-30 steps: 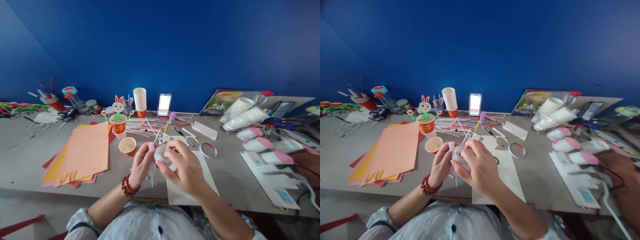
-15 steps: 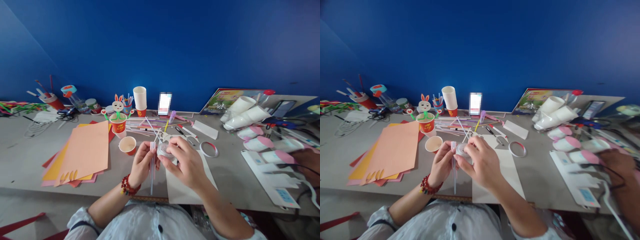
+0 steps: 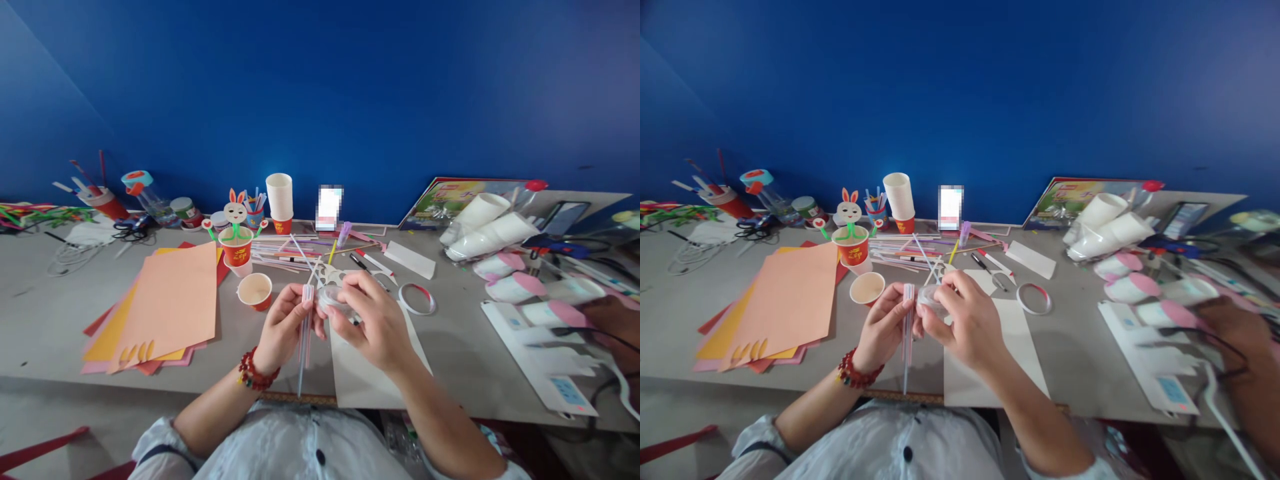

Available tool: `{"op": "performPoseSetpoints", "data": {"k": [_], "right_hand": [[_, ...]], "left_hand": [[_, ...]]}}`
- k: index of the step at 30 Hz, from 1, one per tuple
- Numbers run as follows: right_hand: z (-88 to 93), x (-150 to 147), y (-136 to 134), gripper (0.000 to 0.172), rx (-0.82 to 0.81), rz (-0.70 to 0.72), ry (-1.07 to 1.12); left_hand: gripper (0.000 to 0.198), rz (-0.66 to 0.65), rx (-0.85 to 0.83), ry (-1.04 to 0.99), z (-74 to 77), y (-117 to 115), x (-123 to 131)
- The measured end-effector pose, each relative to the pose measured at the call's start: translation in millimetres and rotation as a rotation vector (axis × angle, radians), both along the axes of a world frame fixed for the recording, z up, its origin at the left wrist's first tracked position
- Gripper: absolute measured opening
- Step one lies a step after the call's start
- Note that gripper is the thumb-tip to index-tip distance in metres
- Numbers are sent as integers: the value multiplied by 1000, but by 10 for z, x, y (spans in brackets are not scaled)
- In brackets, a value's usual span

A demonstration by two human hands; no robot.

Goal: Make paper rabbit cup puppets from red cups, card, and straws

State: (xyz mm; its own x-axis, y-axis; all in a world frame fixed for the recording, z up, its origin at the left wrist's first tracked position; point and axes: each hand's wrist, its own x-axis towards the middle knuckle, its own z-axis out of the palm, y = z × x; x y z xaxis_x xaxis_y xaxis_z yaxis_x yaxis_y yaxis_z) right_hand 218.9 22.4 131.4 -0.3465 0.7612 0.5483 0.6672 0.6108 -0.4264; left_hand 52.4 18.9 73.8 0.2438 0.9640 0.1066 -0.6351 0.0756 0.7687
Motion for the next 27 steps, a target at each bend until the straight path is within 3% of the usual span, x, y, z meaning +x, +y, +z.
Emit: {"op": "performPoseSetpoints", "data": {"k": [14, 22, 27], "right_hand": [[-53, 0, 8, 21, 35, -3, -38], [-65, 5, 51, 22, 11, 23, -29], [-73, 18, 84, 21, -23, 25, -46]], "left_hand": [[16, 60, -47, 40, 60, -17, -3], [16, 82, -9, 60, 7, -3, -2], [15, 37, 15, 93, 19, -1, -2]]}}
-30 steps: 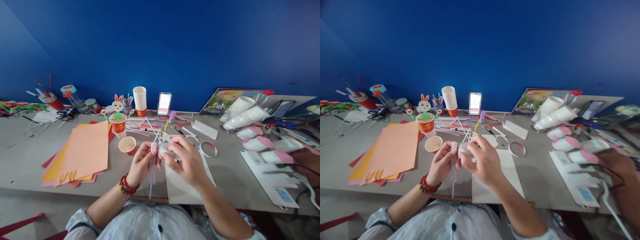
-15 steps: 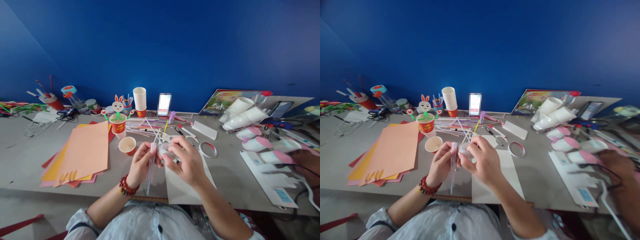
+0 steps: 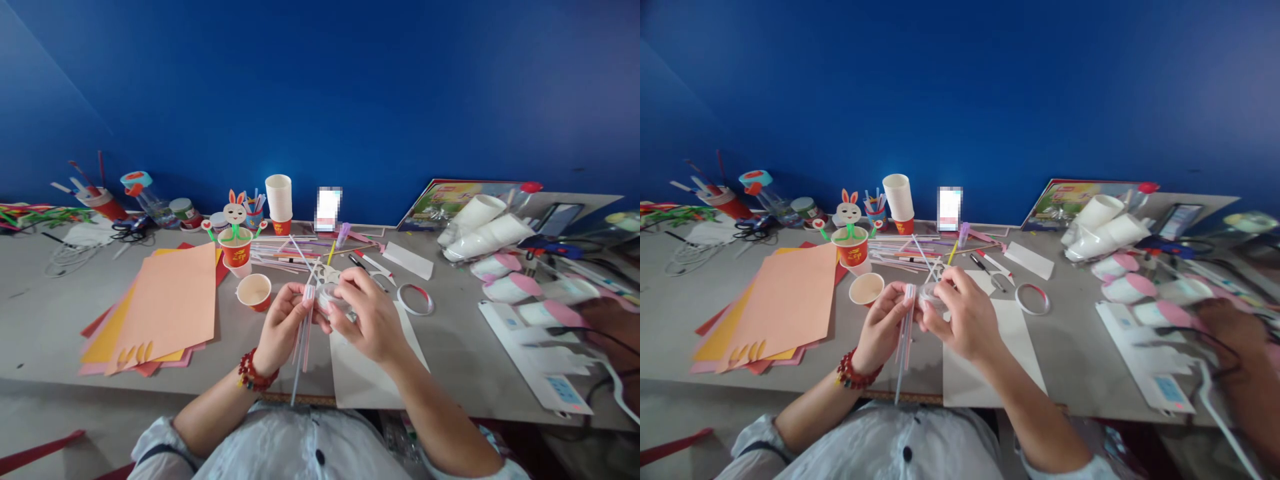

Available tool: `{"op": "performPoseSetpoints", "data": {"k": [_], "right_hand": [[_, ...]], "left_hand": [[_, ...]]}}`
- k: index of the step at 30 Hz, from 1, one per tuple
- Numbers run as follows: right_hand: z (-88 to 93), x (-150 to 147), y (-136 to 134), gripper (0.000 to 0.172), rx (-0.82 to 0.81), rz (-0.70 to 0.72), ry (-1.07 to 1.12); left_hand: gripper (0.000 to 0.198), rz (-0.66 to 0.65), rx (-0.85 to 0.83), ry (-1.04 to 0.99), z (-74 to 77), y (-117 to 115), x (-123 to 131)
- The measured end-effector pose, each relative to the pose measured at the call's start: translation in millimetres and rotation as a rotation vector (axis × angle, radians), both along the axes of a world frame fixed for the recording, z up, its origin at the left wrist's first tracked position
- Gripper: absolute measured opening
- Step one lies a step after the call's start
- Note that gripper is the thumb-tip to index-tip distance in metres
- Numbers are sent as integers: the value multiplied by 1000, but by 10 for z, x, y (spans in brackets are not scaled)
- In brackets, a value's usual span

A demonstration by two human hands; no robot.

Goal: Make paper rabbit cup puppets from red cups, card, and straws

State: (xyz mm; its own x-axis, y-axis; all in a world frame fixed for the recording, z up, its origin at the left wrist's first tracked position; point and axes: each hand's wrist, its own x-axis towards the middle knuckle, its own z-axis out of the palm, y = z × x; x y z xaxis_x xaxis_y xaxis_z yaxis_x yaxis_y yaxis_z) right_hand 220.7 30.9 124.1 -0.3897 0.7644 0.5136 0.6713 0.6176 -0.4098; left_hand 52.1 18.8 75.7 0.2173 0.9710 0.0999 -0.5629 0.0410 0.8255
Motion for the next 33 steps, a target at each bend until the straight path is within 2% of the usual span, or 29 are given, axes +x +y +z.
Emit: {"op": "performPoseSetpoints", "data": {"k": [9, 13, 20, 22, 25, 30, 33], "right_hand": [[-14, -10, 39, 24, -87, 38, -6], [-14, -12, 45, 25, -92, 50, 29], [-12, -16, 41, 24, -136, 108, 101], [-16, -20, 44, 23, -131, 109, 108], [-26, -30, 48, 20, -72, 80, 100], [-49, -61, 35, 19, -3, 25, 90], [-59, -71, 29, 20, -4, 35, 91]], "left_hand": [[19, -67, 107, 28, -15, -4, 0], [14, -83, 137, 10, -26, -11, -5], [10, -222, 165, -98, -78, -6, -46], [8, -226, 182, -92, -88, -3, -52], [11, -117, 214, -3, -102, -14, -52], [20, 161, 329, 227, -118, -41, -29], [17, 279, 294, 258, -113, -36, -6]]}}
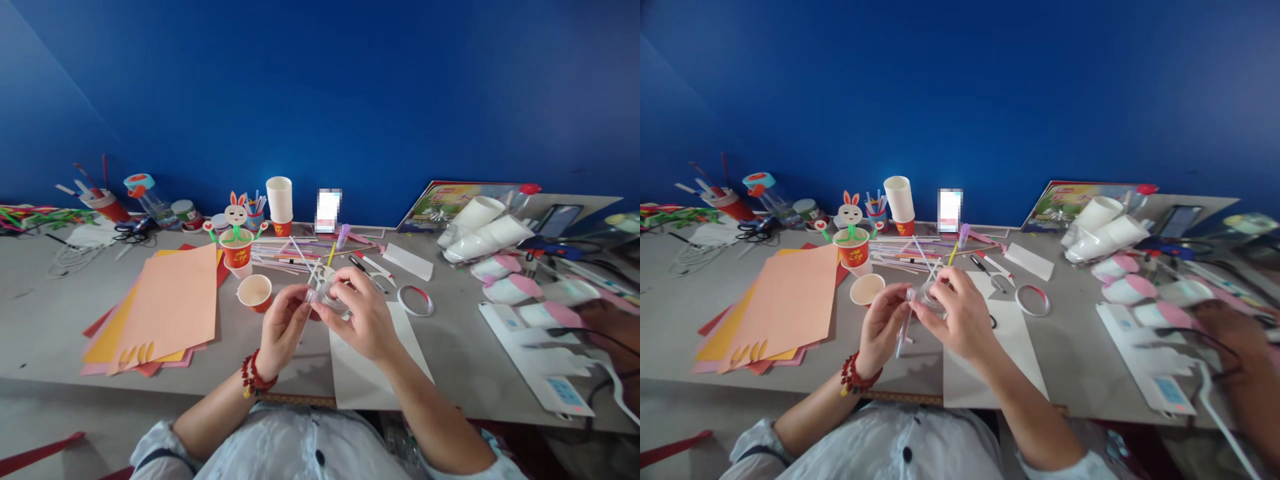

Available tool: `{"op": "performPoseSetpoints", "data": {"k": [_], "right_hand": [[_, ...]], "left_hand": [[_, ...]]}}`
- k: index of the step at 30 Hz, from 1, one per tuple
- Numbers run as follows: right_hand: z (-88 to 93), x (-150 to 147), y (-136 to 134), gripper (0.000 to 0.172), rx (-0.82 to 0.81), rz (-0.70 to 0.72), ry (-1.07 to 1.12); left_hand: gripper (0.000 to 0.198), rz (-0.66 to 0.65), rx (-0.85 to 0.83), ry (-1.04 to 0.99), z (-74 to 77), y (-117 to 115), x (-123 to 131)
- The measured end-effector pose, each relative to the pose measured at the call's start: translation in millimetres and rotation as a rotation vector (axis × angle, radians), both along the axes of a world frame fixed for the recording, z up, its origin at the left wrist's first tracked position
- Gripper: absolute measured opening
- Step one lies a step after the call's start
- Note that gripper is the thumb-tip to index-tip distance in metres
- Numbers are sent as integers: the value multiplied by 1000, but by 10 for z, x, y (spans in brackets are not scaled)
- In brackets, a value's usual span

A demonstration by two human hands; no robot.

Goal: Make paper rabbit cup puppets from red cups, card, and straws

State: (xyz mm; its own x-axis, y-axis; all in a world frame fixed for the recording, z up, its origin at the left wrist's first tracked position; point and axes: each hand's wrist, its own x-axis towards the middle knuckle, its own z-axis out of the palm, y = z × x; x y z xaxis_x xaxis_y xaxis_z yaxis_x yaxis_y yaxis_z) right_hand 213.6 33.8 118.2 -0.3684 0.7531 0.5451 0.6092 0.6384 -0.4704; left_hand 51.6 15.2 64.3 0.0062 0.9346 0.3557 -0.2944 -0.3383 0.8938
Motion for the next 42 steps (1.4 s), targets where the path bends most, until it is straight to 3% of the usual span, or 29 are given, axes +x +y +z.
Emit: {"op": "performPoseSetpoints", "data": {"k": [4, 7, 10, 19, 24, 30, 42], "right_hand": [[3, 20, 13, 23, -58, 64, 19], [20, 40, 21, 24, -103, 123, 45], [35, 45, 11, 23, -115, 115, 53], [29, 21, -30, 24, -79, 145, 26], [8, -37, -76, 26, -50, 123, -10], [30, -53, -127, 30, -33, 74, -32], [52, -53, -198, 33, 17, -30, -127]], "left_hand": [[13, -39, -120, -118, -23, 6, 6], [19, -85, -129, -92, -63, -3, -22], [31, -45, -22, 35, -89, -14, -51], [31, 201, 178, 430, -139, 6, -97], [43, 236, 264, 630, -107, 17, -142], [42, 172, 296, 635, -65, 36, -137], [38, 214, 269, 600, -45, 5, -77]]}}
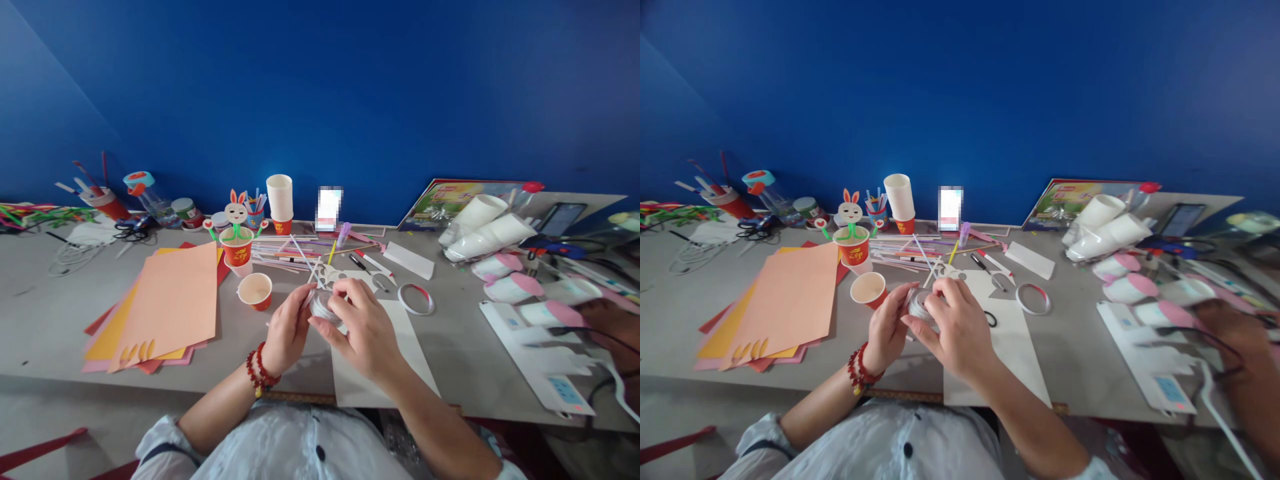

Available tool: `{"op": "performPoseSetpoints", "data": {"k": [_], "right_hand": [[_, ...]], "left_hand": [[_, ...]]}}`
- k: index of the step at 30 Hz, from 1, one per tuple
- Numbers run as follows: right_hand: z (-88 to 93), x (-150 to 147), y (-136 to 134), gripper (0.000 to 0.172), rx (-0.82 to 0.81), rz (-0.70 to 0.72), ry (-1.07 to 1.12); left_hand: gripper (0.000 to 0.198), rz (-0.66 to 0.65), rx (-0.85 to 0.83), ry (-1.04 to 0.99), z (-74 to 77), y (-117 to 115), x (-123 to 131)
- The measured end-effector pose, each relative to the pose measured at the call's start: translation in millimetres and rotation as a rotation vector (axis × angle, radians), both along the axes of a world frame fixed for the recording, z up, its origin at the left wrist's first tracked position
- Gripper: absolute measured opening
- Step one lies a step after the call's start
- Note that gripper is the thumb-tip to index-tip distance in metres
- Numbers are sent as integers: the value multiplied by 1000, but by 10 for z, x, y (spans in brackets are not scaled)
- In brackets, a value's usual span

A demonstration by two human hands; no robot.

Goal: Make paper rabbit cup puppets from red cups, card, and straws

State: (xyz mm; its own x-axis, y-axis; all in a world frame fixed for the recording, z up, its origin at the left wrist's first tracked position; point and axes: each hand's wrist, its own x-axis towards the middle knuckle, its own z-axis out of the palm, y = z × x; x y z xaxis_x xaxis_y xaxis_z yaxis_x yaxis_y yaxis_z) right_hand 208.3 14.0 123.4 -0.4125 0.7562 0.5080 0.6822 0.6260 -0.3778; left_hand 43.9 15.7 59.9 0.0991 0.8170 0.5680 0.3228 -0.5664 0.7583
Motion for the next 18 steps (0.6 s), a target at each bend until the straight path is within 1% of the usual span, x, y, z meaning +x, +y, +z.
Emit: {"op": "performPoseSetpoints", "data": {"k": [3, 6, 9, 12, 15, 18], "right_hand": [[0, 13, -14, 34, 22, -21, -23], [-17, 35, 0, 35, 44, -78, -71], [-35, 58, 22, 34, 49, -123, -103], [-27, 64, 31, 33, 52, -106, -78], [4, 47, 33, 28, 54, -112, -56], [33, 24, 41, 25, 71, -138, -42]], "left_hand": [[36, 40, 33, 8, -10, -8, 11], [36, 44, 25, -18, 3, -23, 11], [36, 3, -30, -111, 33, -47, 7], [31, -15, -101, -211, 50, -57, 18], [23, -16, -168, -316, 36, -46, 45], [19, -52, -247, -411, 19, -33, 70]]}}
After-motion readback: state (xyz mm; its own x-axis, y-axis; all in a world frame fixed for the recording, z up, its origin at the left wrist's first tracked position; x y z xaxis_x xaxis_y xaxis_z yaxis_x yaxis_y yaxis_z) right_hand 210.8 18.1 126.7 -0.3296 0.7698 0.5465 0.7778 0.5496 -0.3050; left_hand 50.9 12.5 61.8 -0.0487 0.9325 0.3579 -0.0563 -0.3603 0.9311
